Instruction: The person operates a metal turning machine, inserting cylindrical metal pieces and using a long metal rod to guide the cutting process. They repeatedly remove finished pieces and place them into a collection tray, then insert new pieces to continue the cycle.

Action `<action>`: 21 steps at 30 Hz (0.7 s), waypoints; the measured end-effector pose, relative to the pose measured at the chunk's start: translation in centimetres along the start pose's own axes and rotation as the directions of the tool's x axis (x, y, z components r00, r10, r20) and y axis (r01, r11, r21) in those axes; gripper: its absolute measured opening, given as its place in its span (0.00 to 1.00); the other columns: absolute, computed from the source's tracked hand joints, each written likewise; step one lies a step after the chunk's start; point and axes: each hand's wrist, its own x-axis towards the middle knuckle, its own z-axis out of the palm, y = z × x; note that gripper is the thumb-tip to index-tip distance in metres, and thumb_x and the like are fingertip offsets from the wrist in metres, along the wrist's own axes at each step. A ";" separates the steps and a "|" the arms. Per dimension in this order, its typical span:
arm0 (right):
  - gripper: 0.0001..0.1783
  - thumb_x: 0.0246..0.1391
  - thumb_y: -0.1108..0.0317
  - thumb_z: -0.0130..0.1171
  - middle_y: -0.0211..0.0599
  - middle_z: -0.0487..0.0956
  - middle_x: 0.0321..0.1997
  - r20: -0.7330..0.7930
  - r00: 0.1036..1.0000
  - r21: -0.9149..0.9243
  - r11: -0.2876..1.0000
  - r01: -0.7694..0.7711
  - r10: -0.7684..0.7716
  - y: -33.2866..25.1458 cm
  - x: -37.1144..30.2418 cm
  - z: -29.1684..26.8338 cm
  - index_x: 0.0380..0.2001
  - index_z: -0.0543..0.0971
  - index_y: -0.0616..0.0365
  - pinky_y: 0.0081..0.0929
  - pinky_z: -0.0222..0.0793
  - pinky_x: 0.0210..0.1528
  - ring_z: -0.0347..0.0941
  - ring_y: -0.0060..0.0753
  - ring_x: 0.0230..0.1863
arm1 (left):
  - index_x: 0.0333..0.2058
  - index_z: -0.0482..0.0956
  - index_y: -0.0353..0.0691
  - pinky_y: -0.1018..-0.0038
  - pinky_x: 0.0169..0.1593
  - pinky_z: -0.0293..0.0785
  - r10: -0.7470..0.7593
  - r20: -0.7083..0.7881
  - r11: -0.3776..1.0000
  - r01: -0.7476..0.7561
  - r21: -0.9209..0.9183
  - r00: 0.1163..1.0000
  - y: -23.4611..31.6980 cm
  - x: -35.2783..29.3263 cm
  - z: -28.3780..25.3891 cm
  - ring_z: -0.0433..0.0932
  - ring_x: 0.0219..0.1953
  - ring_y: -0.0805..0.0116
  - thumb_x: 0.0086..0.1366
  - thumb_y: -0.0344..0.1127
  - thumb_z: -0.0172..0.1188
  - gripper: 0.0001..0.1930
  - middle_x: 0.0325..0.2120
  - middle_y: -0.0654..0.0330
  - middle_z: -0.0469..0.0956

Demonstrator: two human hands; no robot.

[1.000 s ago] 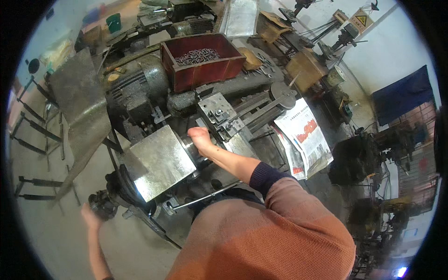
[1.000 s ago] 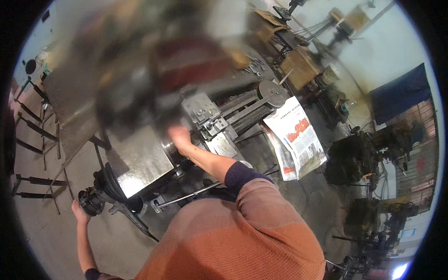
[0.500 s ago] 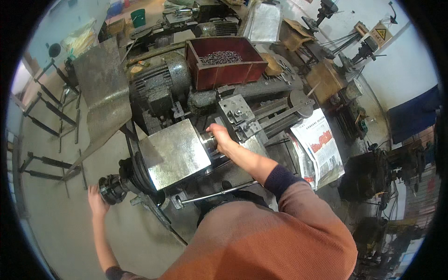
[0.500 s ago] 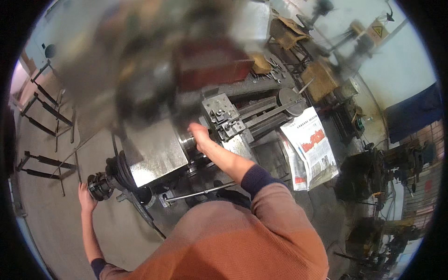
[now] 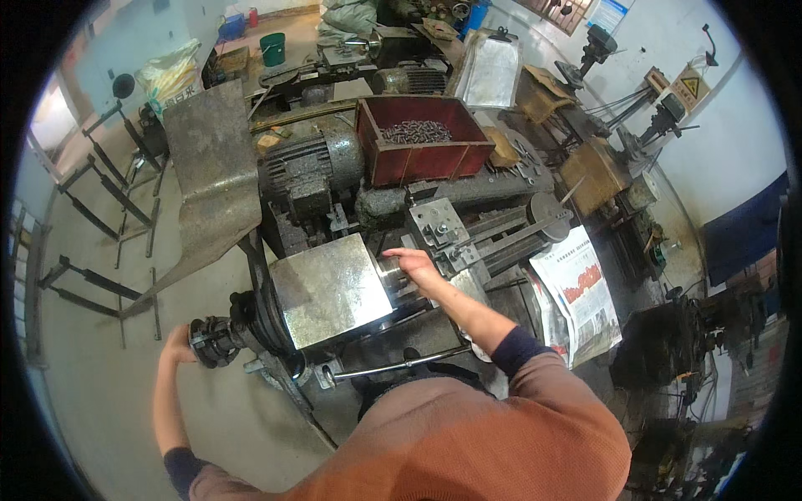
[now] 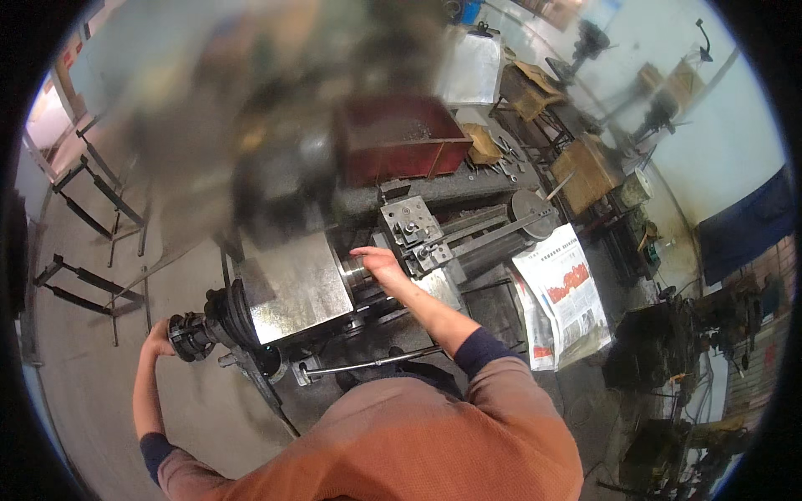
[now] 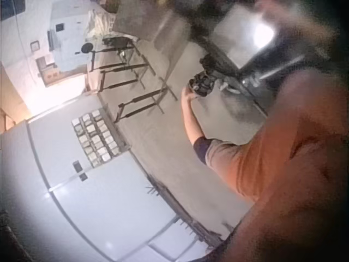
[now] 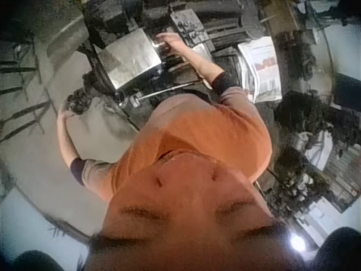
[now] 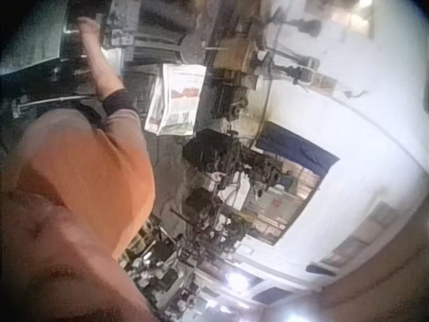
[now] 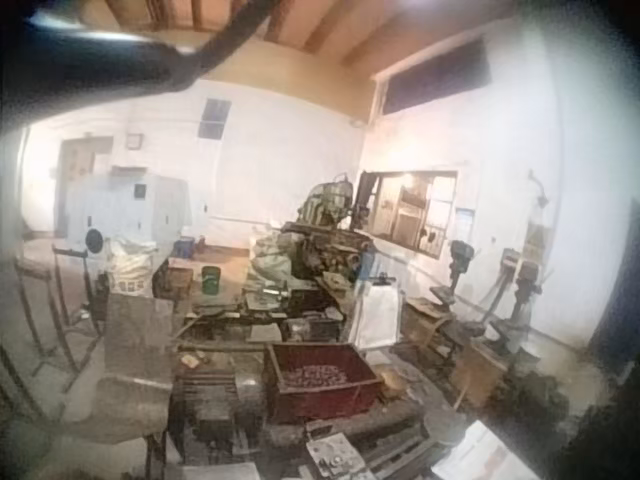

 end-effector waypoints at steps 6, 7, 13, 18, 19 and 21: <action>0.33 0.45 0.71 0.37 0.58 0.68 0.46 0.303 0.808 0.044 0.839 -0.542 0.506 -4.1 -0.2 -2.5 0.59 0.58 0.51 0.19 0.70 0.14 0.74 0.40 0.21 | 0.27 0.77 0.39 0.62 0.38 0.71 0.077 -0.394 0.943 0.062 0.328 0.916 1.6 -1.5 1.8 0.73 0.35 0.46 0.31 0.40 0.67 0.20 0.28 0.48 0.76; 0.28 0.45 0.70 0.38 0.55 0.68 0.46 0.343 0.787 0.053 0.826 -0.562 0.514 -4.1 0.4 -1.8 0.54 0.64 0.54 0.24 0.72 0.20 0.74 0.42 0.27 | 0.28 0.76 0.39 0.62 0.38 0.72 0.035 -0.326 0.924 0.094 0.371 0.945 -2.0 -1.8 2.1 0.73 0.35 0.46 0.31 0.41 0.68 0.21 0.28 0.49 0.77; 0.15 0.46 0.67 0.40 0.39 0.68 0.52 0.355 0.925 0.428 0.856 -0.291 0.136 -2.2 0.6 -3.9 0.24 0.76 0.62 0.51 0.55 0.54 0.56 0.44 0.58 | 0.28 0.76 0.41 0.64 0.38 0.71 0.088 -0.285 0.907 0.041 0.419 0.954 0.2 -0.8 1.4 0.74 0.36 0.47 0.32 0.42 0.68 0.21 0.28 0.51 0.77; 0.25 0.44 0.72 0.40 0.41 0.70 0.46 0.262 0.876 0.091 0.893 -0.440 0.404 -3.3 0.0 -2.3 0.49 0.71 0.57 0.42 0.72 0.39 0.71 0.40 0.40 | 0.31 0.75 0.41 0.65 0.40 0.70 0.036 -0.212 0.955 0.029 0.295 0.977 -4.2 -0.1 1.7 0.73 0.38 0.48 0.32 0.44 0.68 0.24 0.32 0.50 0.76; 0.32 0.44 0.75 0.40 0.42 0.71 0.42 0.274 0.865 -0.020 0.901 -0.433 0.421 -4.9 -1.1 -1.9 0.57 0.62 0.53 0.34 0.76 0.31 0.73 0.36 0.29 | 0.31 0.75 0.41 0.65 0.40 0.70 0.008 -0.179 0.951 0.047 0.306 0.984 -4.4 -0.1 1.9 0.73 0.38 0.48 0.32 0.44 0.68 0.24 0.33 0.49 0.76; 0.31 0.43 0.75 0.41 0.42 0.71 0.39 0.327 0.839 0.072 0.874 -0.481 0.435 -3.9 -0.5 -2.3 0.56 0.63 0.54 0.35 0.76 0.32 0.72 0.36 0.28 | 0.32 0.75 0.40 0.64 0.40 0.70 0.050 -0.216 0.921 0.039 0.387 0.975 -5.0 0.1 1.9 0.73 0.38 0.47 0.32 0.43 0.68 0.25 0.32 0.49 0.76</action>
